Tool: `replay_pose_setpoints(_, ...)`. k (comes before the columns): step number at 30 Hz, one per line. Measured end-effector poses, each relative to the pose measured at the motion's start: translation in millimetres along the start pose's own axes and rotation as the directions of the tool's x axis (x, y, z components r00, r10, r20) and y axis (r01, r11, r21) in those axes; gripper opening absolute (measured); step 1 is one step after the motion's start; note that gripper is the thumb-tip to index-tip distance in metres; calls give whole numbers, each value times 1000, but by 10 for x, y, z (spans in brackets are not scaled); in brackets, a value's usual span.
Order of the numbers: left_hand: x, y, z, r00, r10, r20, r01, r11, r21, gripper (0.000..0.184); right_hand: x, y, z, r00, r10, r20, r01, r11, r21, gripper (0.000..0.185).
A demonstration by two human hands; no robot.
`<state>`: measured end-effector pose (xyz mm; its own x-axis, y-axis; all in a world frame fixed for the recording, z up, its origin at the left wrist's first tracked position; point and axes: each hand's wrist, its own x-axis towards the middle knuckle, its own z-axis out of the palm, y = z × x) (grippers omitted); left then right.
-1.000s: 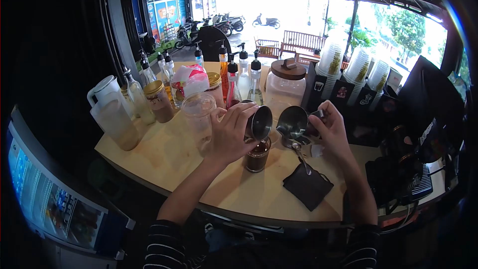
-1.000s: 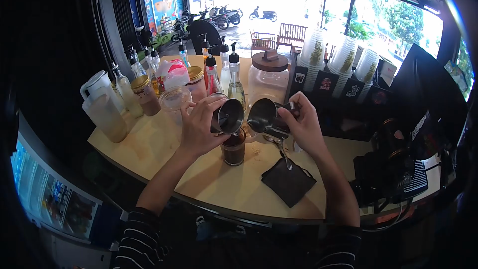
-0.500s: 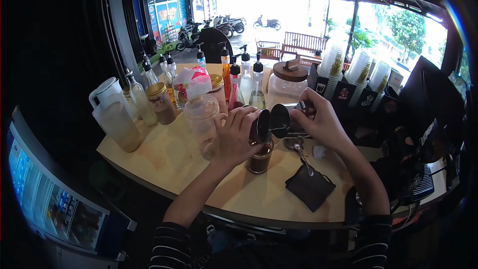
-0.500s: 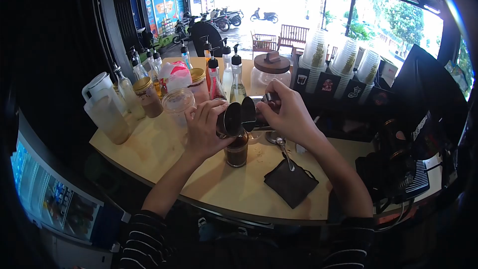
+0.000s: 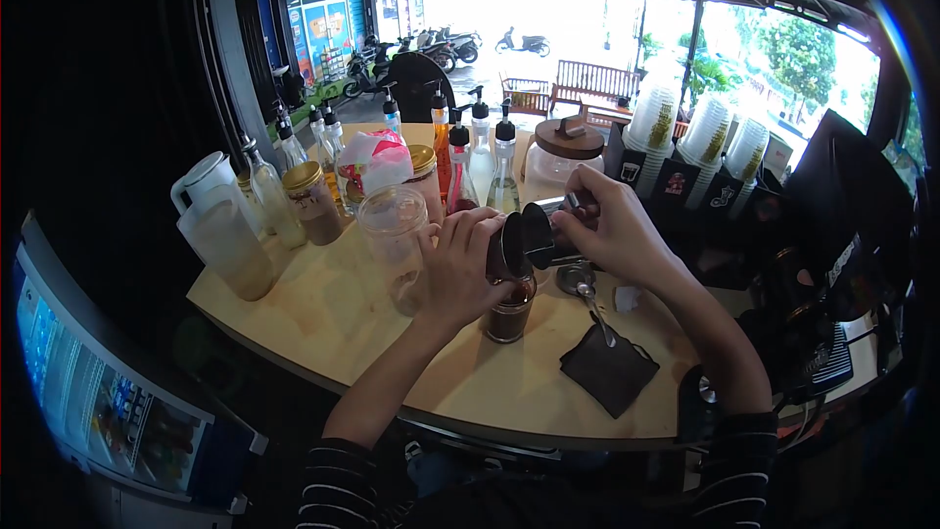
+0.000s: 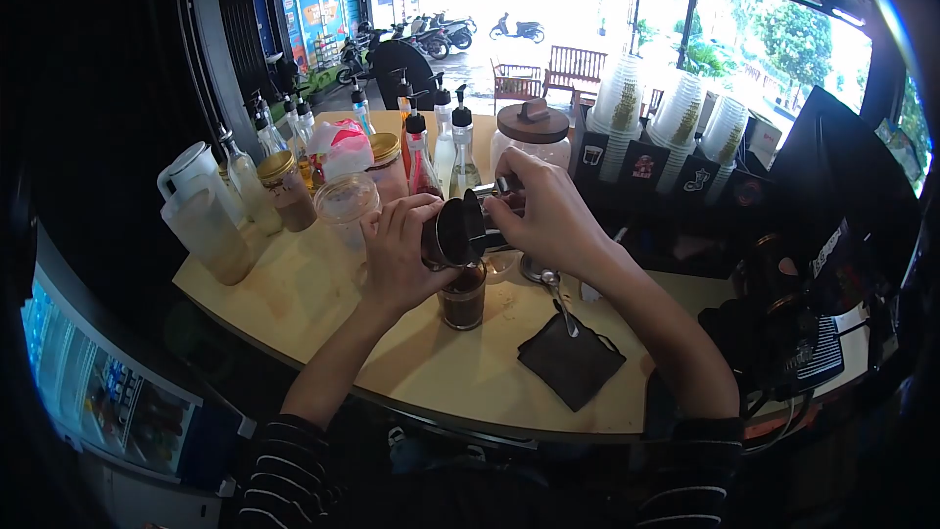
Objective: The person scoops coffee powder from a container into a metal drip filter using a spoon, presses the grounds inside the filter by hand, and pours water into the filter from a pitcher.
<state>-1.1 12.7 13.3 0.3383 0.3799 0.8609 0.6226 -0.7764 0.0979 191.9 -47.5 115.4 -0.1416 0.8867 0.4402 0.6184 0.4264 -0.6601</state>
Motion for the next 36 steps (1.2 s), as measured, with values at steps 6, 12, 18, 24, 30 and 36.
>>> replay_pose_setpoints(6,15,0,18,1000,-12,-18,12,1000,-7,79,43,30,16,991,-132,13,132,988,-74,20)
replay_pose_setpoints(12,36,14,-9,1000,-13,-11,13,1000,-3,84,62,13,13,991,-134,8,134,986,-95,23)
replay_pose_setpoints(18,20,6,9,999,-34,7,34,999,-22,81,79,-7,7,985,-174,-10,170,973,-158,25)
replay_pose_setpoints(24,29,29,-48,996,-82,29,85,993,-85,83,117,-17,-17,981,-191,-18,186,971,-150,26)
replay_pose_setpoints(30,28,13,-78,973,-191,131,211,964,-163,82,158,-3,-40,982,-188,-20,181,964,-193,25)
replay_pose_setpoints(36,22,2,-92,945,-261,196,300,932,-205,80,193,11,-42,979,-201,-35,190,961,-199,26)
